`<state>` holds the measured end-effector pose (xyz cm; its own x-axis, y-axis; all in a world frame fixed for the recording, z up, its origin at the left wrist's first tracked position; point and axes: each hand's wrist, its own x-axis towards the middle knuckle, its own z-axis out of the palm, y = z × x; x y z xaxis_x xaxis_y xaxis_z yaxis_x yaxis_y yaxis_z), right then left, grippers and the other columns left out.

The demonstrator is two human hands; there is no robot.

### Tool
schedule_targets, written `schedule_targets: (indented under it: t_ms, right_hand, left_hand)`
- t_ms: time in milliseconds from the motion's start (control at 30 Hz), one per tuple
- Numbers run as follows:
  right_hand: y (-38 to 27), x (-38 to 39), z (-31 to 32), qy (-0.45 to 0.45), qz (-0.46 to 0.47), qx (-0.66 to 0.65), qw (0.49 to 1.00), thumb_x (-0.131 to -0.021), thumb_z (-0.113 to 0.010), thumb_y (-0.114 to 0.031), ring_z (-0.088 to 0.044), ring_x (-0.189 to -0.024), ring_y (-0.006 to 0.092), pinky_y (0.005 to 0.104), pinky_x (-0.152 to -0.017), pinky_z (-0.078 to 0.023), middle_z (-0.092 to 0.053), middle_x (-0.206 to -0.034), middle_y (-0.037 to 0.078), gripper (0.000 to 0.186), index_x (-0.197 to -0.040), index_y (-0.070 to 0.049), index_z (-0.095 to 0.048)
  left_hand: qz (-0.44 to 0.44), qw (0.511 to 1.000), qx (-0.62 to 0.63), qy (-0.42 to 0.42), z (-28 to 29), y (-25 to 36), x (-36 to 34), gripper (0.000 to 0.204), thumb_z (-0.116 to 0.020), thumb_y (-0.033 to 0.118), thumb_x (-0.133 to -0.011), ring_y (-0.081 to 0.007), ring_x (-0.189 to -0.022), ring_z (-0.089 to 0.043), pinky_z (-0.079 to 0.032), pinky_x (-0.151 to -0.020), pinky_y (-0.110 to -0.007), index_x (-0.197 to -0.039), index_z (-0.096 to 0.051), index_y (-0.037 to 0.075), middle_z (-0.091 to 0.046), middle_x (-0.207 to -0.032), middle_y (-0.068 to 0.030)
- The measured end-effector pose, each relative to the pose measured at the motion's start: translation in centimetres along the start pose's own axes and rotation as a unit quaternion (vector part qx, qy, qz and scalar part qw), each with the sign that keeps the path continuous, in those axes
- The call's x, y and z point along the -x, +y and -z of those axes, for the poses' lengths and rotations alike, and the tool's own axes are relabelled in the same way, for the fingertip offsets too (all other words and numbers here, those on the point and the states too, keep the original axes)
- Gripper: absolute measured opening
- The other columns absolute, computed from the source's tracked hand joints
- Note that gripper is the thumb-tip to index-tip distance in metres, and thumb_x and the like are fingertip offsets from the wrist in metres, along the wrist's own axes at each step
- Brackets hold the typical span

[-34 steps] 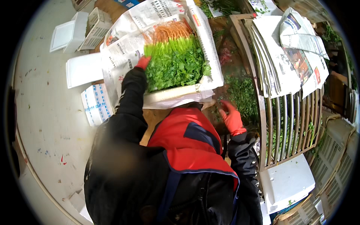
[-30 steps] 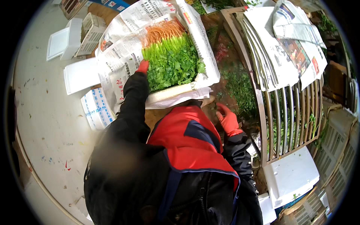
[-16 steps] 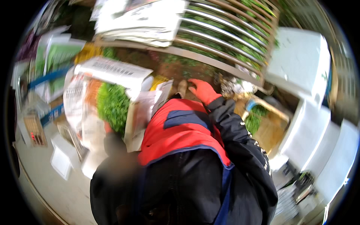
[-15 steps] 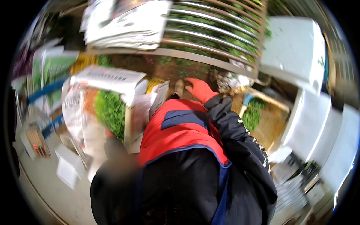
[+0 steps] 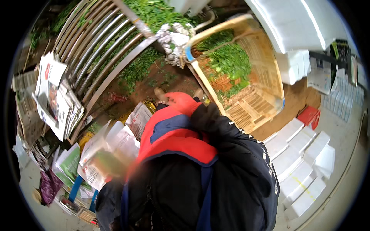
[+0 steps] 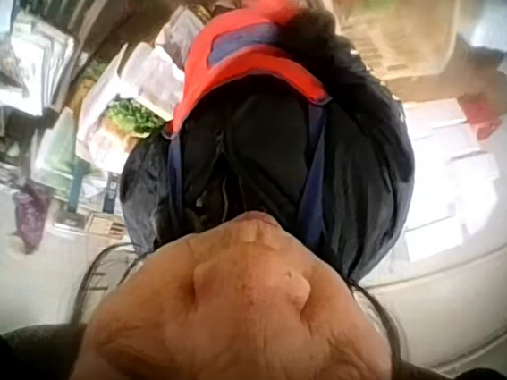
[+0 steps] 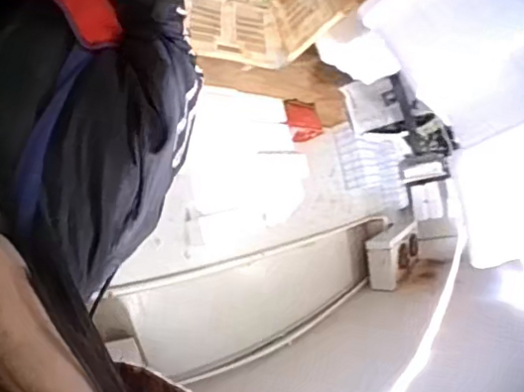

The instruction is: The person removes cilantro from a plastic crate, pulls away debris by hand, organizes the stems into bundles, trims the ends with scissors, and places the bundles into a cardboard box lined with newspaper.

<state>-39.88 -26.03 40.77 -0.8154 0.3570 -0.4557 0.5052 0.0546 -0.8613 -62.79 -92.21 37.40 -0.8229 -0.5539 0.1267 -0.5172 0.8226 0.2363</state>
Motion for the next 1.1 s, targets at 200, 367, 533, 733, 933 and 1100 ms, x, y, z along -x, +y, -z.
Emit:
schedule_targets:
  t_ms: [200, 367, 533, 733, 933, 1100]
  right_hand:
    - [12.5, 7.5, 7.3, 0.336, -0.054, -0.036, 0.94, -0.083, -0.061, -0.007, -0.063, -0.093, 0.0226, 0.0318, -0.082, -0.05, -0.064, -0.107, 0.012, 0.036, -0.119, -0.006, -0.06]
    - [22.0, 6.7, 11.3, 0.323, -0.058, 0.21, 0.921, -0.077, -0.063, -0.007, -0.051, -0.112, 0.0335, 0.0431, -0.096, -0.039, -0.055, -0.119, 0.015, 0.048, -0.124, -0.004, -0.053]
    - [24.3, -2.4, 15.1, 0.25, 0.055, 0.3, 0.919, -0.074, -0.063, -0.006, -0.043, -0.121, 0.0359, 0.0449, -0.102, -0.033, -0.051, -0.125, 0.016, 0.06, -0.131, -0.005, -0.046]
    - [28.3, -18.5, 16.6, 0.15, 0.109, 0.559, 0.808, -0.086, -0.044, -0.017, -0.048, -0.121, 0.0312, 0.0435, -0.101, -0.037, -0.053, -0.127, 0.015, 0.043, -0.128, -0.006, -0.049]
    - [30.6, -23.4, 16.2, -0.019, 0.021, 0.6, 0.8, -0.09, -0.039, -0.023, -0.053, -0.116, 0.0254, 0.0457, -0.1, -0.037, -0.054, -0.129, 0.012, 0.043, -0.127, -0.006, -0.053]
    - [33.1, -25.6, 13.3, -0.02, -0.026, 0.66, 0.751, -0.091, -0.036, -0.026, -0.045, -0.124, 0.0255, 0.0488, -0.107, -0.027, -0.051, -0.132, 0.013, 0.044, -0.124, -0.004, -0.055]
  left_hand:
    - [-0.345, 0.882, 0.272, -0.169, -1.1, 31.4, 17.4, 0.033, -0.046, 0.004, -0.092, -0.0228, -0.112, -0.054, -0.039, -0.097, -0.033, -0.124, -0.053, -0.005, -0.058, -0.122, -0.0147]
    - [-0.532, 0.688, 0.302, -0.391, -3.1, 46.0, 42.6, 0.032, -0.052, -0.001, -0.083, -0.0228, -0.108, -0.059, -0.043, -0.095, -0.033, -0.114, -0.062, 0.003, -0.063, -0.115, -0.0121]
    - [-0.685, 0.506, 0.379, -0.363, -9.9, 49.8, 55.9, 0.034, -0.055, -0.007, -0.077, -0.032, -0.101, -0.06, -0.044, -0.096, -0.04, -0.107, -0.064, 0.005, -0.064, -0.105, -0.015]
    - [-0.77, 0.496, 0.244, -0.318, -14.7, 48.7, 60.4, 0.034, -0.06, -0.003, -0.071, -0.0259, -0.079, -0.06, -0.038, -0.101, -0.048, -0.103, -0.064, 0.008, -0.061, -0.08, -0.0067]
    - [-0.775, 0.506, 0.246, -0.288, -15.1, 48.2, 60.1, 0.038, -0.063, 0.0, -0.069, -0.0233, -0.07, -0.055, -0.038, -0.102, -0.048, -0.106, -0.063, 0.006, -0.052, -0.069, -0.0047]
    - [-0.769, 0.505, 0.238, -0.313, -14.8, 48.5, 60.4, 0.04, -0.063, 0.0, -0.068, -0.0233, -0.07, -0.055, -0.038, -0.102, -0.048, -0.107, -0.062, 0.006, -0.053, -0.072, -0.0053]
